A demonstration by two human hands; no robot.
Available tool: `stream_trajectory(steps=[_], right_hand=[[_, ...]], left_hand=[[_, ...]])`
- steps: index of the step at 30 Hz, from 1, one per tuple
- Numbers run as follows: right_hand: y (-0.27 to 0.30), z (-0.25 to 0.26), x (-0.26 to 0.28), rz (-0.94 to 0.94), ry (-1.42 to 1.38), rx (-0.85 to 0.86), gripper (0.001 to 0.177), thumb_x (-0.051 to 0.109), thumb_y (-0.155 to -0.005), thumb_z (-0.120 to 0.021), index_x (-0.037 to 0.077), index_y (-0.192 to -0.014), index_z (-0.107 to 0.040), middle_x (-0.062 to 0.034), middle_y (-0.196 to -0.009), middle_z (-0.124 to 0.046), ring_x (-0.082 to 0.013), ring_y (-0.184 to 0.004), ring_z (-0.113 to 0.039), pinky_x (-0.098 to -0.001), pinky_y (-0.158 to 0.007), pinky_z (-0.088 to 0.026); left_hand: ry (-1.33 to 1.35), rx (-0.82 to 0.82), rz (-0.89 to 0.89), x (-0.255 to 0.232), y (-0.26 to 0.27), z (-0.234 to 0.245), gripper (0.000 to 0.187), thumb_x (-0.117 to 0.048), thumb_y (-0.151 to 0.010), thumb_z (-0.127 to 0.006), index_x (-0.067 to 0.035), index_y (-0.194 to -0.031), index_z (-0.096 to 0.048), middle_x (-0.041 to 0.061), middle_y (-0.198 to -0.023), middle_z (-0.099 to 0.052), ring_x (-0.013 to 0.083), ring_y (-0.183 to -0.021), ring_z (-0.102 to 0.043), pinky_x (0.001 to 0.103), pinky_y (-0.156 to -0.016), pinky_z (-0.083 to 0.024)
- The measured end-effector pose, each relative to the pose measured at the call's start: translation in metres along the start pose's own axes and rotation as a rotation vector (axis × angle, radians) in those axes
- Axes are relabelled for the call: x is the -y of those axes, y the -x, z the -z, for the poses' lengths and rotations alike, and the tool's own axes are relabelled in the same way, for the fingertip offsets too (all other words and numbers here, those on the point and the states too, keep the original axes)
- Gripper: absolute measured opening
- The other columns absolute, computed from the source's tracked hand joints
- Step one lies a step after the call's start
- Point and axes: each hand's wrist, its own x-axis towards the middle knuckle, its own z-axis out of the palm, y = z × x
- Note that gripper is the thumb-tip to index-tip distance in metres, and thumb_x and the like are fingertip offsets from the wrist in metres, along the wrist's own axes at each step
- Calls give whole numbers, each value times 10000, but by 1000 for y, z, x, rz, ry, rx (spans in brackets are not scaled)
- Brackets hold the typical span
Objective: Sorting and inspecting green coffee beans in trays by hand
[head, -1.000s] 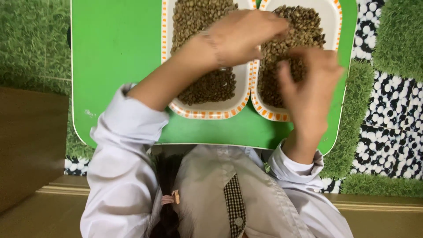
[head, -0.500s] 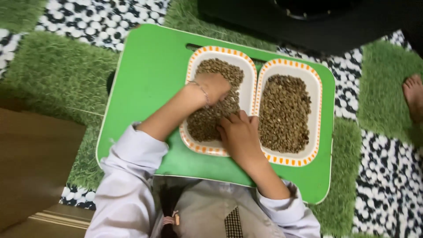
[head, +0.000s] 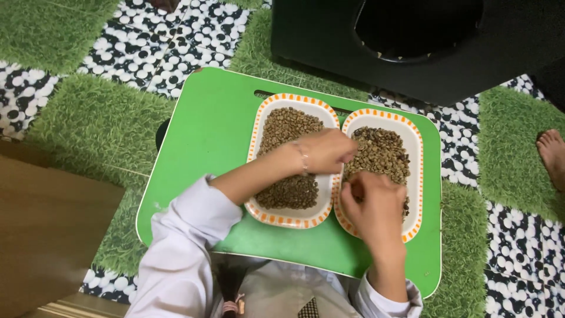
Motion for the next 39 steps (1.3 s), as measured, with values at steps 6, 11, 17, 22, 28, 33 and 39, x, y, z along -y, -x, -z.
stream_trajectory(steps=[6,11,17,22,28,33,39], right_hand=[[7,8,-23,-134,262,-35,150,351,-906,-701,210,-955,-710,-18,-833,-710,-245,-932,-667,-437,-888,-427],[2,0,-23,-139,253,-6,128,310,-888,-721,231,-988,-733,4,-795,-718,-231,-893,-688,-430,-873,-431],[4,-40,15,183,16,-14,103,346,-875,-700,262,-848,-753,-33,-665,-702,-253,-731,-699,-423,-752,-419],[-3,-56,28,285,1,350,218,397,-823,-736,228,-951,-785,1,-843,-694,-226,-958,-593,-416,-836,-388],[-3,-70,25,287,5,276,172,371,-864,-685,223,-897,-767,7,-806,-660,-215,-937,-574,-411,-824,-373],[-2,-68,32,284,-19,288,214,403,-856,-702,210,-919,-769,5,-812,-644,-215,-938,-550,-416,-831,-369],[3,-77,33,281,-8,287,210,382,-872,-667,205,-925,-767,7,-820,-640,-221,-951,-546,-436,-824,-366]], left_hand=[[74,-60,-217,-21,-41,-16,123,-18,-773,-609,-52,-870,-677,169,-834,-734,417,-889,-736,549,-783,-601],[74,-23,-174,-16,-23,-11,473,-132,-875,-728,-35,-1312,-573,249,-963,-742,494,-947,-721,616,-859,-593],[-102,22,165,3,32,12,514,-291,-876,-785,-66,-1305,-615,270,-960,-738,449,-905,-749,547,-753,-616],[-454,338,241,47,21,-48,266,-136,-836,-735,-81,-1096,-752,171,-921,-766,368,-889,-763,492,-713,-627],[-433,302,246,49,19,-51,250,-72,-854,-704,-42,-1096,-756,181,-982,-771,375,-946,-755,512,-749,-631],[-413,293,279,42,24,-41,229,-16,-874,-660,-43,-1076,-765,176,-993,-771,379,-953,-755,508,-754,-630],[-372,284,292,5,37,3,237,44,-907,-595,-18,-1064,-762,215,-1005,-770,409,-993,-749,511,-803,-627]])
